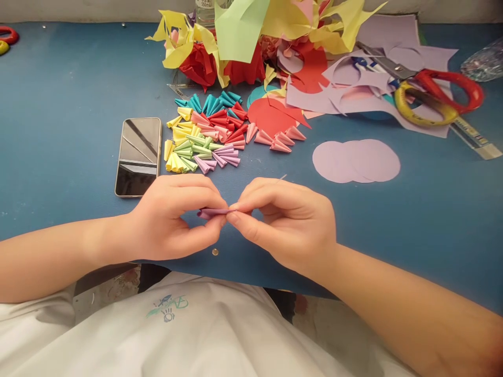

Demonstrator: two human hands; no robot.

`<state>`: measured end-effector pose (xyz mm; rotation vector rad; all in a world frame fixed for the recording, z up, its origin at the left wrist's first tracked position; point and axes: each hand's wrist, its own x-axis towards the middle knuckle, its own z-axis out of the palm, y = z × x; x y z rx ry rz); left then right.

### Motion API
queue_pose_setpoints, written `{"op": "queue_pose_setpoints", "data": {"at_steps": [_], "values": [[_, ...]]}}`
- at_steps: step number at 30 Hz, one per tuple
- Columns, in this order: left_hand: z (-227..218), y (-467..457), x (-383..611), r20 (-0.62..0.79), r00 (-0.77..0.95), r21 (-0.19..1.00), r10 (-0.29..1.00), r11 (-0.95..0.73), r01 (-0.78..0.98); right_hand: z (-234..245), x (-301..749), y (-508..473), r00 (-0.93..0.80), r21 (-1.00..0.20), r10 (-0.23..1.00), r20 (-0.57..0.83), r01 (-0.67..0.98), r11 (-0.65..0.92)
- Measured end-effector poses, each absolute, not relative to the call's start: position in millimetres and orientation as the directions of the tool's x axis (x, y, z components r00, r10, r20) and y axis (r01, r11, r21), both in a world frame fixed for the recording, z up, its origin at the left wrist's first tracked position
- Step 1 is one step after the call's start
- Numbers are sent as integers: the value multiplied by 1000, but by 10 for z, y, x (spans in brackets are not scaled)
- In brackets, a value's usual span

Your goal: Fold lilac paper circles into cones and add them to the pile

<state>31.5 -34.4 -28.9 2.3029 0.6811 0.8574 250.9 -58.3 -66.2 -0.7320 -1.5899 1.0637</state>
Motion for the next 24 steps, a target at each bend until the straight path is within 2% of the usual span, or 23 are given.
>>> {"op": "queue_pose_setpoints", "data": {"at_steps": [4,9,16,24], "values": [[-275,-358,324,429,659,678,618,-703,217,-664,2495,-600,-288,-910,865,412,-86,405],[-276,-361,320,402,656,682,640,-686,252,-661,2473,-585,-286,-905,860,423,-94,414],[-346,-362,327,431,566,679,703,-665,310,-657,2445,-605,-194,-886,870,453,4,463],[-342,-351,314,424,573,706,701,-652,276,-647,2461,-602,-184,-902,884,429,-40,430]]}}
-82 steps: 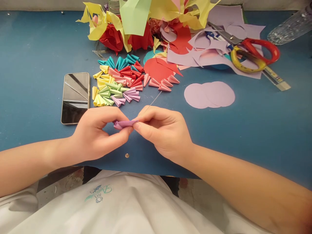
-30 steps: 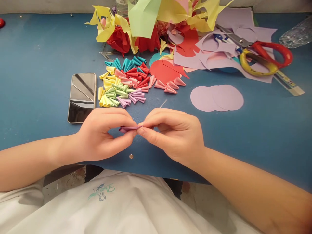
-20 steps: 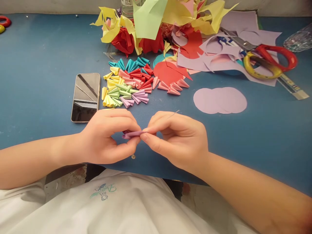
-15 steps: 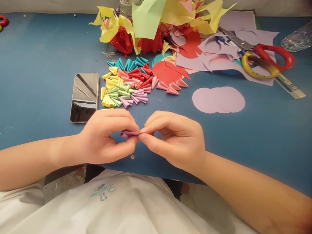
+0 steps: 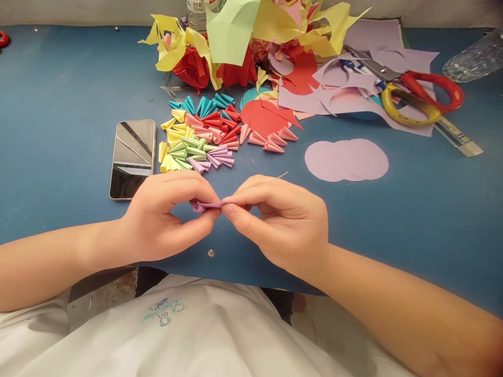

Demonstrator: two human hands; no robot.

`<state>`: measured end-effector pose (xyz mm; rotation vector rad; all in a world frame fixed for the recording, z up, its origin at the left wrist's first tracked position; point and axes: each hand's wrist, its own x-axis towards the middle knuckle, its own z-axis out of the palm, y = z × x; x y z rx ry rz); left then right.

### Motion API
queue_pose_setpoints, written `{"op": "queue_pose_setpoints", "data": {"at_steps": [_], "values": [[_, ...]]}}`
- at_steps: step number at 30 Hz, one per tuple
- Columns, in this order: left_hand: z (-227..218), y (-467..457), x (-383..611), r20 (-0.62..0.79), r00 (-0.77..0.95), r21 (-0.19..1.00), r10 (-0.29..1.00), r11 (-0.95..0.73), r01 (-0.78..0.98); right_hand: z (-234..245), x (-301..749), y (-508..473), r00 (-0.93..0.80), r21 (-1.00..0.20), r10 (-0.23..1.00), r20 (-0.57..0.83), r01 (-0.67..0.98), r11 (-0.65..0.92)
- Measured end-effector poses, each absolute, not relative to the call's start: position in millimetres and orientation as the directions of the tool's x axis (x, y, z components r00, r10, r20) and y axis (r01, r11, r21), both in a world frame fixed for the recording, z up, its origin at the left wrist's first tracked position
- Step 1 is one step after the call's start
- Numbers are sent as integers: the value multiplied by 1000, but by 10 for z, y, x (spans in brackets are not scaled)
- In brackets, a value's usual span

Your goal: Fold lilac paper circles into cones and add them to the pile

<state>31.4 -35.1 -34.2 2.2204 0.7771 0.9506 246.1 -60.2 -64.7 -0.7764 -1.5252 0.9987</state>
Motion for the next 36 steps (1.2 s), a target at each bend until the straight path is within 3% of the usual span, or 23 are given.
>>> {"op": "queue_pose_setpoints", "data": {"at_steps": [10,19,30,36], "values": [[-300,-356,332,406,615,727,676,-647,230,-676,2447,-601,-193,-880,859,474,-96,464],[-302,-376,334,408,577,733,707,-631,255,-674,2436,-592,-219,-901,874,434,-118,417],[-320,-387,341,364,526,776,768,-563,285,-646,2450,-621,-231,-893,866,443,-33,448],[-328,-374,332,397,555,775,731,-591,224,-627,2446,-627,-215,-903,879,425,-39,427]]}}
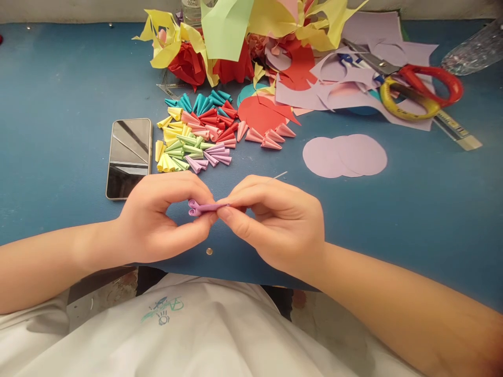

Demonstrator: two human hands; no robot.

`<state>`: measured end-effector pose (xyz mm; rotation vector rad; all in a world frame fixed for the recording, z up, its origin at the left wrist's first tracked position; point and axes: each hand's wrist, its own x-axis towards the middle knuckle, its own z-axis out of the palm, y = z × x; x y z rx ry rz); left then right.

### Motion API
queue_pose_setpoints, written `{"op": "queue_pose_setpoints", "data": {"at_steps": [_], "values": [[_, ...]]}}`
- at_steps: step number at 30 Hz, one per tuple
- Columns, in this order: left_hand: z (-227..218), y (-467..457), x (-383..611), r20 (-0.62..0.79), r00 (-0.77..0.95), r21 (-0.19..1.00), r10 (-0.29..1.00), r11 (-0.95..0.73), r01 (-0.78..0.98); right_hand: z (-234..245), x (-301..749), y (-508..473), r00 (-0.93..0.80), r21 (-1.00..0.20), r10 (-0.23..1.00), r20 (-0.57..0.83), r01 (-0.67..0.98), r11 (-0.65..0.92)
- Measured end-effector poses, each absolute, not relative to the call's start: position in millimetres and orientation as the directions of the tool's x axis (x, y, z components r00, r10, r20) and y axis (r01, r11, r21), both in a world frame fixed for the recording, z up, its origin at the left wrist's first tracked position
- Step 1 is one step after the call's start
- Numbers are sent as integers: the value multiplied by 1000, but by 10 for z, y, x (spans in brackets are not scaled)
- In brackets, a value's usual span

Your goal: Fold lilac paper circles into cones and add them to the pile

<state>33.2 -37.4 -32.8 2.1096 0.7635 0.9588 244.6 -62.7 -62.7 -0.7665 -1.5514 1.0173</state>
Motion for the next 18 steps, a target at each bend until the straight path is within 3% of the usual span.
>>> {"op": "queue_pose_setpoints", "data": {"at_steps": [18], "values": [[-301,-388,339,379,580,781,721,-585,218,-663,2422,-606,-235,-883,851,469,-113,455]]}}
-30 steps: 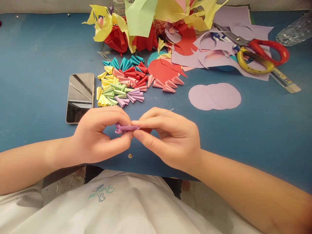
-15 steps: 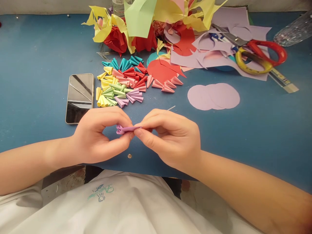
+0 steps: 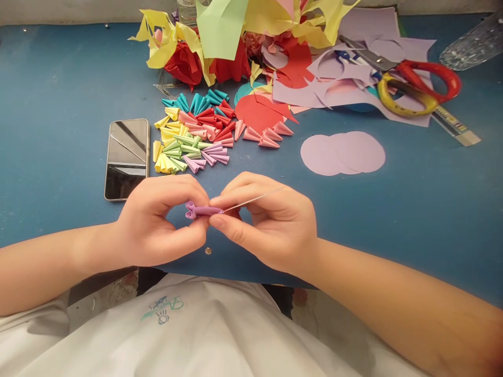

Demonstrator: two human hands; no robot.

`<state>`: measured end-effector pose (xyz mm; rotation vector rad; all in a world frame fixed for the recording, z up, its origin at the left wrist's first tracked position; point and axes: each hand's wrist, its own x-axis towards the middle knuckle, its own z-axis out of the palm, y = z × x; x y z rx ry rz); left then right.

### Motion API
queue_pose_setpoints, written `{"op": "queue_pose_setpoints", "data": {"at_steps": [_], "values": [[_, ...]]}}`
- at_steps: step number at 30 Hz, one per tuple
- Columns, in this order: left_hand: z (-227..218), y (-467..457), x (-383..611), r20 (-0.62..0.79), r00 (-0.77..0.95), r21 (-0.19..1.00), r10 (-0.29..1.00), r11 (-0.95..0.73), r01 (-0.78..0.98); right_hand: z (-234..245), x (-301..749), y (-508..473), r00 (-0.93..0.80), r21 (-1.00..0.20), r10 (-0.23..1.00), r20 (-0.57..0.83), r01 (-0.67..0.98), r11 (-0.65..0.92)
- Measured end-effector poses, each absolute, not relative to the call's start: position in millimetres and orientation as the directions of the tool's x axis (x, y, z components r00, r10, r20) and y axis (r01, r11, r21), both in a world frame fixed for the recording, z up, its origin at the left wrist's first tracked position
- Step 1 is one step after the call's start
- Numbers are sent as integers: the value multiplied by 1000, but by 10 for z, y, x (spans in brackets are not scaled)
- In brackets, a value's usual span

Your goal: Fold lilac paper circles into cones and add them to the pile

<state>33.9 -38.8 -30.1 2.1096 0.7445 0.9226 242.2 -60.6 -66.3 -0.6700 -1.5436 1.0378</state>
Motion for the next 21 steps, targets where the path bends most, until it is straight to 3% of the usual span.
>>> {"op": "queue_pose_setpoints", "data": {"at_steps": [21], "values": [[-343,-376,323,372,603,786,706,-585,200,-658,2439,-608,-226,-838,811,540,-53,544]]}}
